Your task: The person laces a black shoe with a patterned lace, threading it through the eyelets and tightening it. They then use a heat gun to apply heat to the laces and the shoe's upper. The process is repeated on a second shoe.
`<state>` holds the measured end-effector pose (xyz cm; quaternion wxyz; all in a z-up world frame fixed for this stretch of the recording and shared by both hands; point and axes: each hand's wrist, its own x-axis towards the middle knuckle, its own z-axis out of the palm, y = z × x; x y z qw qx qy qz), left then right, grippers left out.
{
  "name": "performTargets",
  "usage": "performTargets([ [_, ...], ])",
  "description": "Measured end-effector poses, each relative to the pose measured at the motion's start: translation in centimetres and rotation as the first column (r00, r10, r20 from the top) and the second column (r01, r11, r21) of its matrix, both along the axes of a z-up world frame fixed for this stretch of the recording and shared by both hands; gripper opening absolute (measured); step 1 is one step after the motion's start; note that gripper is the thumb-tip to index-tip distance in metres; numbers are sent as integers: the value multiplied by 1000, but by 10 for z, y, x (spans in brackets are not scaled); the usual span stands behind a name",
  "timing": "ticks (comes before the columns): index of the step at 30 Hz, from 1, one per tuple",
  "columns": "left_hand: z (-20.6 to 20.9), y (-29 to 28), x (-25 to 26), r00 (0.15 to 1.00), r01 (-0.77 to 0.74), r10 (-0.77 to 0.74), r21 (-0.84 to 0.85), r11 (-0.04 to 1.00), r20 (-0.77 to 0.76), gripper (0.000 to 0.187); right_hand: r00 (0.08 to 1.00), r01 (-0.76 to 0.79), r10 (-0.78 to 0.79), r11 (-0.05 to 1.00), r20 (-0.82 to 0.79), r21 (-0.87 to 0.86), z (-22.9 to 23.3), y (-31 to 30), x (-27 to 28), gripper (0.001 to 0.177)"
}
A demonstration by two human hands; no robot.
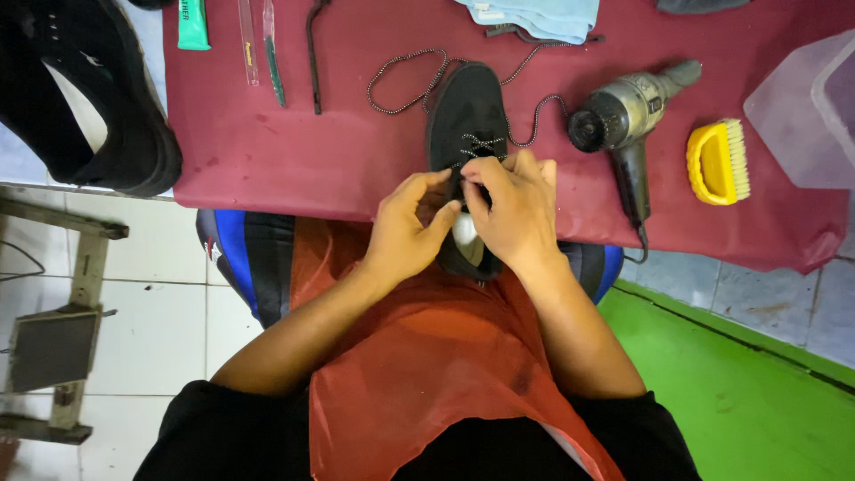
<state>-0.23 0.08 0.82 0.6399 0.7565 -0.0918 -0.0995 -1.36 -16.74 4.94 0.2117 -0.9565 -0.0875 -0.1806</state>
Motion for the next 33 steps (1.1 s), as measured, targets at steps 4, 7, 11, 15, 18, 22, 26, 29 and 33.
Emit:
performTargets([
  [4, -14, -5, 7, 996, -66, 59, -125, 990, -62, 20, 998, -52, 53, 998, -45, 18, -6, -8, 2, 20],
  [7, -26, -6, 14, 998, -53, 54, -57, 997, 25, 9, 996, -85, 85, 996, -25, 18, -15, -15, 2, 20],
  [11, -28, -1, 14, 999, 9, -10, 22, 1000, 33, 9, 998, -60, 60, 998, 25, -4, -22, -19, -1, 18],
  [15, -44, 28, 12, 999, 2, -2, 1, 1000, 32, 6, 996, -34, 32, 999, 83, 18, -29, -24, -5, 14],
  [18, -55, 62, 1, 999, 4, -4, 1, 1000, 51, 5, 992, -71, 64, 996, 110, 62, -17, -17, -3, 14],
  [22, -67, 114, -19, 992, -53, 63, 89, 995, -107, 7, 993, -106, 99, 990, 72, 98, -12, -18, 1, 15],
  [26, -93, 172, -41, 962, -87, 138, 213, 973, -235, 10, 996, -81, 76, 993, 57, 91, -22, -29, -2, 18],
  [29, -117, 217, -65, 960, -88, 159, 291, 953, -229, 6, 994, -80, 71, 990, 89, 112, -33, -37, -2, 15],
  [33, -114, 245, -84, 879, 13, 174, 386, 922, -444, 9, 998, -37, 27, 983, 62, 178, -22, -23, -1, 19],
])
